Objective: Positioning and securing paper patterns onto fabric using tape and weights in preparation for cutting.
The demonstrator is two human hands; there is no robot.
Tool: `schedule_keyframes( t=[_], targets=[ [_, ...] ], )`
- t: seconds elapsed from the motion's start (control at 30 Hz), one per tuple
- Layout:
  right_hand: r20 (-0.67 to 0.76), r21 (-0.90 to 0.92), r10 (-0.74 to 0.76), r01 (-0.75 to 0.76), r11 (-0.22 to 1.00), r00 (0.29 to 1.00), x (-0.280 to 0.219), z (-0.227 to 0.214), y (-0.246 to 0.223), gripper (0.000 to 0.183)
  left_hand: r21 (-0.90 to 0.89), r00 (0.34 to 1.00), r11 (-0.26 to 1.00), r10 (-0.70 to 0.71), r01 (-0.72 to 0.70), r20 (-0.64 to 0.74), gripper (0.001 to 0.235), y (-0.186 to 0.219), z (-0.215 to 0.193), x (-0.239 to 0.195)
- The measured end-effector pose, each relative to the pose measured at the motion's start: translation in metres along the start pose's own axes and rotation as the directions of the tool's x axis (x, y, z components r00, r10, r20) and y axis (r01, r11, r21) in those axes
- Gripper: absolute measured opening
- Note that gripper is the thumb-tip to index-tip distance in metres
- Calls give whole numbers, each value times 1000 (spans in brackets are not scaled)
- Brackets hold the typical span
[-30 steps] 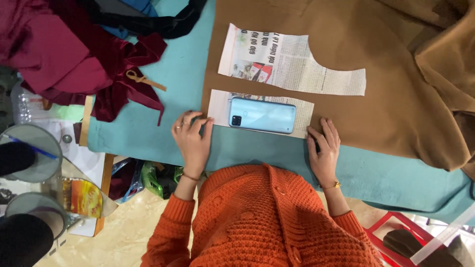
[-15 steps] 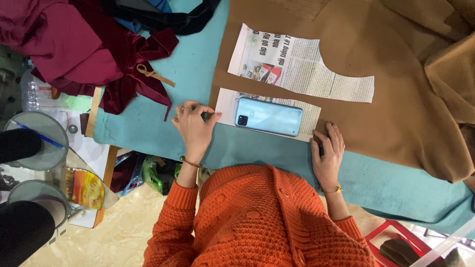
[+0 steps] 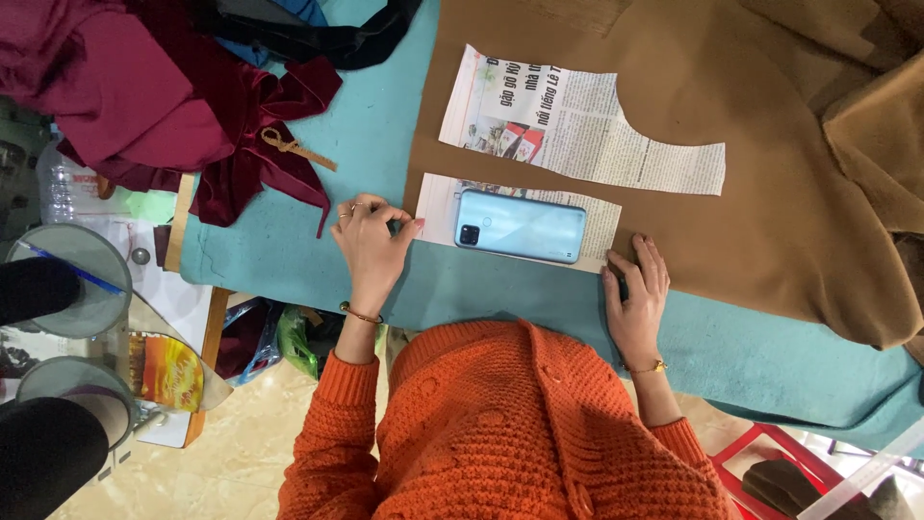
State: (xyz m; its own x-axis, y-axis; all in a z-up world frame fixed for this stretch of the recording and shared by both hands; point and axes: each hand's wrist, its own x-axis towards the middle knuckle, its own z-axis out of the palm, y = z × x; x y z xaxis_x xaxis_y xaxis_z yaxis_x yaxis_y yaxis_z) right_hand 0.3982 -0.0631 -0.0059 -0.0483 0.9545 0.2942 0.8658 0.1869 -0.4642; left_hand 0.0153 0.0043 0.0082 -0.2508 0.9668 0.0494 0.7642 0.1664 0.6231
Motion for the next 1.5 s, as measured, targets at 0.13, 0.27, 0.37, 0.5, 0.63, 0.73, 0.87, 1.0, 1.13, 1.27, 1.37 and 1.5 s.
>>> schedule_keyframes(
  t=[0.13,0.27,0.37,0.5,0.63,0.73,0.87,1.0,1.13,1.27,1.37,1.5],
  targets=[
    [2,-8,6,-6,1000,1000,-1,1,1,21,6,1000,1000,14,-14,-16,19,-4,4,-2],
    [-16,-5,29,-29,1000,999,-1,1,0,20,46,1000,999,16,-15,-17,21,-2,2,-4],
    [-13,7,36,-36,999,999,-1,1,0,21,42,1000,999,12,-11,-21,23,0,1,-4],
    [-18,37,44,-43,998,999,-4,3,5,24,65,999,998,26,-23,-39,25,-5,4,-5],
    [-13,52,50,-49,997,999,0,-4,-5,31,73,999,996,43,-41,-31,25,-4,4,-5],
    [21,-33,-31,32,999,999,0,-7,-13,31,92,999,995,37,-35,-19,26,-2,2,-5],
    [32,-113,-61,64,992,998,-4,-5,-14,32,85,999,996,24,-21,-32,23,5,-2,-5],
    [11,-113,-51,52,992,999,-9,-3,-10,33,98,1000,995,6,-3,-25,21,5,0,-6],
    [1,-93,-39,39,995,999,-11,-3,-9,33,109,999,994,14,-10,-41,21,-3,7,-7],
    [17,-54,-20,21,998,1000,-13,-5,-6,31,166,992,983,89,-72,-92,18,-6,13,-9],
    [34,-23,-16,17,1000,999,-14,-8,-4,33,179,988,979,115,-96,-100,18,-7,13,-10],
    [49,2,-18,17,1000,999,-13,-9,-1,38,176,985,978,134,-113,-111,20,-11,15,-9]
  ],
)
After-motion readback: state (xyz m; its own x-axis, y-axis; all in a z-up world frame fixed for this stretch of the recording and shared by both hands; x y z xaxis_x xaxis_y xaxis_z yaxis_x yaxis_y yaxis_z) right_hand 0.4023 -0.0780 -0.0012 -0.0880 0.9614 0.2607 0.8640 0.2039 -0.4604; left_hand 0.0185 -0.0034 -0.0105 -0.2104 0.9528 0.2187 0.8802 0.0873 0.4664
